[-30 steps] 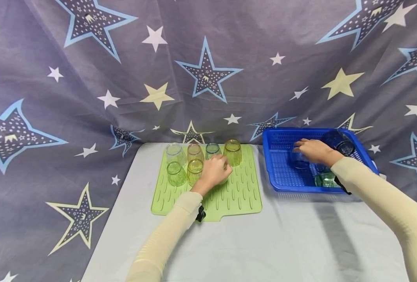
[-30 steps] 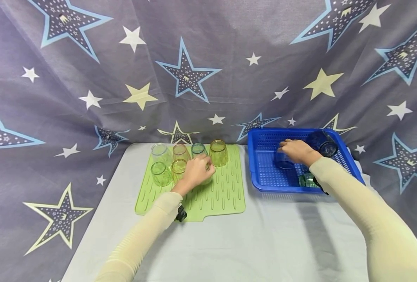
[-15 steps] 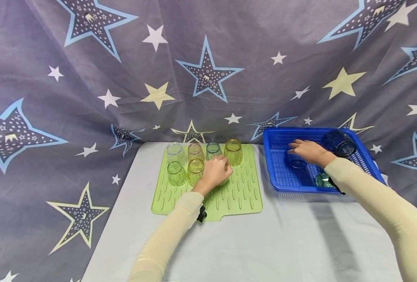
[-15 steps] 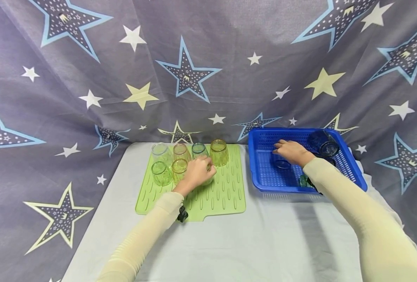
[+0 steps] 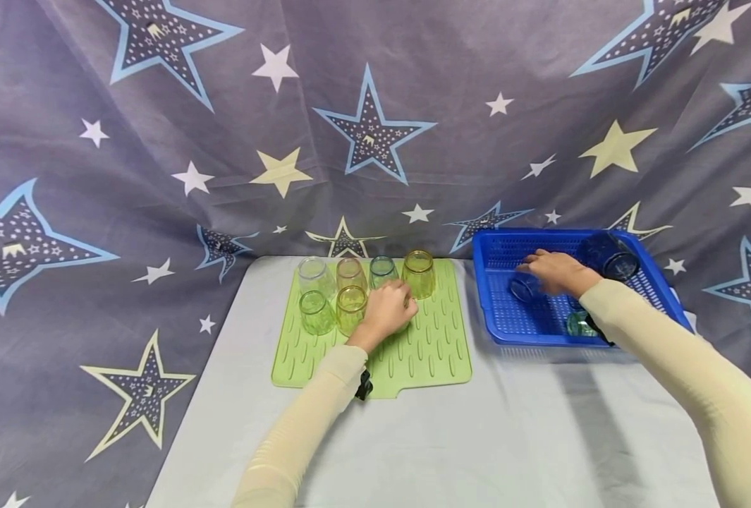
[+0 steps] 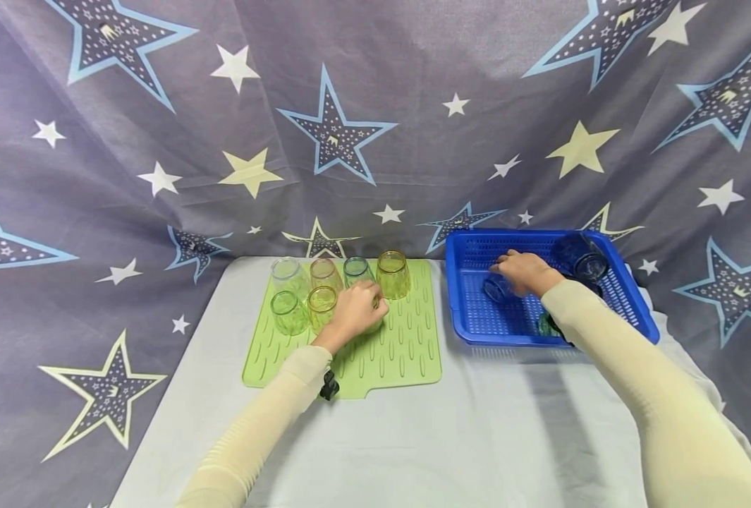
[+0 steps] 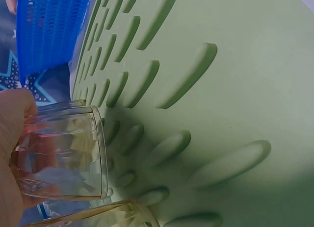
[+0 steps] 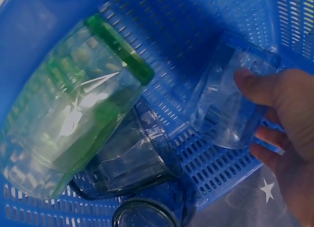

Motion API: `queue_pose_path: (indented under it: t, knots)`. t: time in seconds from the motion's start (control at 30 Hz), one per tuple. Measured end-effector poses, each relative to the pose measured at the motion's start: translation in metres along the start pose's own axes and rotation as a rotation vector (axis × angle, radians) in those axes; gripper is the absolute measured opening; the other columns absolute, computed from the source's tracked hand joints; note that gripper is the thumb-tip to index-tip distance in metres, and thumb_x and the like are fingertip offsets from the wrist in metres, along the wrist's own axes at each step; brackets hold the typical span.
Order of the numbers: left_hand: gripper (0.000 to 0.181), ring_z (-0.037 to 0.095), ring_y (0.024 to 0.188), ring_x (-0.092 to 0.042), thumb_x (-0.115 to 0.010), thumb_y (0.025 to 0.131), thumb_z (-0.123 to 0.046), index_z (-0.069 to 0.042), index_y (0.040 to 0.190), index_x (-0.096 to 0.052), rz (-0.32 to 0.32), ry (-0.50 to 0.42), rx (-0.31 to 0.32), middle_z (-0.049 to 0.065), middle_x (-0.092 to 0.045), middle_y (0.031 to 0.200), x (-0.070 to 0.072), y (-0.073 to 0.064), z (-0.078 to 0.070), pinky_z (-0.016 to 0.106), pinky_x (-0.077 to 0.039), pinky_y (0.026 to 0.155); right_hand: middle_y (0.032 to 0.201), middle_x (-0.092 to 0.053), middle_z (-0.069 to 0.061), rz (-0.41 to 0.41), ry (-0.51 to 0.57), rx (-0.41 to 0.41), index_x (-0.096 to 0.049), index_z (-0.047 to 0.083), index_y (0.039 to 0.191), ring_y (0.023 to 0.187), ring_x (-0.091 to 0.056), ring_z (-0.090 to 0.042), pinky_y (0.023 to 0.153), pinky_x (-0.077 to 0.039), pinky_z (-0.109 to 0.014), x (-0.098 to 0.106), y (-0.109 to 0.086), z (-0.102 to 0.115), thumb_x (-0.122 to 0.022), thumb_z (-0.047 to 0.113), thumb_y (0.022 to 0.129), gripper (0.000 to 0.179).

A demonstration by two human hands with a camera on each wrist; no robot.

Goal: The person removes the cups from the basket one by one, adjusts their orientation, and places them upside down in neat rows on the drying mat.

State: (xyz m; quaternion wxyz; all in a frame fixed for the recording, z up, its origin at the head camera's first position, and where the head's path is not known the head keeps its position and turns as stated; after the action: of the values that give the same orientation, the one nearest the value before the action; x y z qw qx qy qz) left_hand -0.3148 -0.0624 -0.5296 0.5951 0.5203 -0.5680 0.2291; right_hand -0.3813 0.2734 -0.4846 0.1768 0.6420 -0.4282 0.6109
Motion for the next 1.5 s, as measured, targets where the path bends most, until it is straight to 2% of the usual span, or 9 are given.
queue_pose_path:
  t: [0.17,0.37,0.57,0.73,1.13,1.33,1.5]
  knots:
    - [0.009,0.017,0.067,-0.059,-0.063,0.087,-0.016,-0.014,0.079,-0.068,0.001,0.004,0.004,0.001,-0.067,0.083,-0.003,0.001,0.001,0.032,-0.051,0.052,0.123,-0.066,-0.025,0.005,0.052,-0.043,-0.067,0.000,0.128,0.111,-0.058,-0.045,0.089,-0.055,-0.056,0.005,0.002,0.000,-0.086,0.019,0.080,0.055]
    - [0.008,0.018,0.067,-0.058,-0.062,0.084,-0.015,-0.014,0.078,-0.067,-0.020,0.002,-0.002,0.001,-0.066,0.081,-0.006,0.000,0.003,0.033,-0.052,0.052,0.134,-0.060,-0.031,0.081,0.161,-0.128,-0.063,-0.002,0.134,0.123,-0.054,-0.052,0.094,-0.052,-0.061,0.009,0.003,-0.003,-0.084,0.023,0.083,0.060]
    - [0.010,0.017,0.063,-0.054,-0.062,0.083,-0.014,-0.015,0.074,-0.064,-0.031,0.017,-0.016,0.000,-0.064,0.077,-0.008,0.000,0.005,0.030,-0.046,0.048,0.139,-0.056,-0.033,0.174,0.237,-0.193,-0.057,-0.004,0.139,0.129,-0.051,-0.052,0.101,-0.049,-0.060,0.008,0.005,-0.004,-0.089,0.015,0.074,0.075]
    - [0.011,0.017,0.066,-0.056,-0.061,0.085,-0.017,-0.016,0.075,-0.064,-0.014,0.031,-0.022,0.000,-0.064,0.079,-0.010,0.001,0.007,0.030,-0.048,0.050,0.144,-0.052,-0.033,0.234,0.301,-0.250,-0.053,-0.005,0.141,0.133,-0.049,-0.051,0.106,-0.047,-0.059,0.007,0.005,-0.002,-0.089,0.008,0.073,0.078]
    - [0.012,0.020,0.075,-0.062,-0.062,0.090,-0.018,-0.014,0.080,-0.067,0.066,0.032,-0.046,0.002,-0.066,0.084,-0.013,0.003,0.008,0.034,-0.055,0.057,0.141,-0.055,-0.032,0.214,0.359,-0.277,-0.058,-0.002,0.138,0.127,-0.056,-0.047,0.101,-0.051,-0.058,0.011,0.000,-0.004,-0.089,0.009,0.072,0.074]
    - [0.013,0.023,0.081,-0.066,-0.061,0.091,-0.018,-0.013,0.088,-0.072,0.071,0.048,-0.082,0.004,-0.069,0.090,-0.016,0.003,0.009,0.037,-0.059,0.061,0.144,-0.052,-0.033,0.204,0.414,-0.257,-0.057,-0.004,0.139,0.129,-0.053,-0.051,0.097,-0.052,-0.059,0.009,0.001,-0.007,-0.089,0.009,0.072,0.076]
    - [0.018,0.023,0.087,-0.066,-0.058,0.094,-0.021,-0.012,0.096,-0.073,0.107,0.073,-0.080,0.005,-0.069,0.096,-0.018,0.002,0.011,0.037,-0.060,0.065,0.142,-0.052,-0.036,0.127,0.483,-0.222,-0.059,-0.003,0.137,0.129,-0.052,-0.054,0.096,-0.052,-0.060,0.007,-0.002,-0.015,-0.090,0.013,0.072,0.074]
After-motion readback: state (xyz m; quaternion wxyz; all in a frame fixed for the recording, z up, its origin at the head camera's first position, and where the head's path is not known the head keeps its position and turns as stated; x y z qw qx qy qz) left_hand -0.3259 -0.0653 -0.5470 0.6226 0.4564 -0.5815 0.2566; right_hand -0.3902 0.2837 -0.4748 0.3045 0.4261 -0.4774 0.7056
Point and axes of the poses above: each hand's wrist, its own y-axis towards the middle knuckle, its own x-axis out of the back of the hand, z = x × y, the point moved 3 cm from there along y, towards the middle knuckle
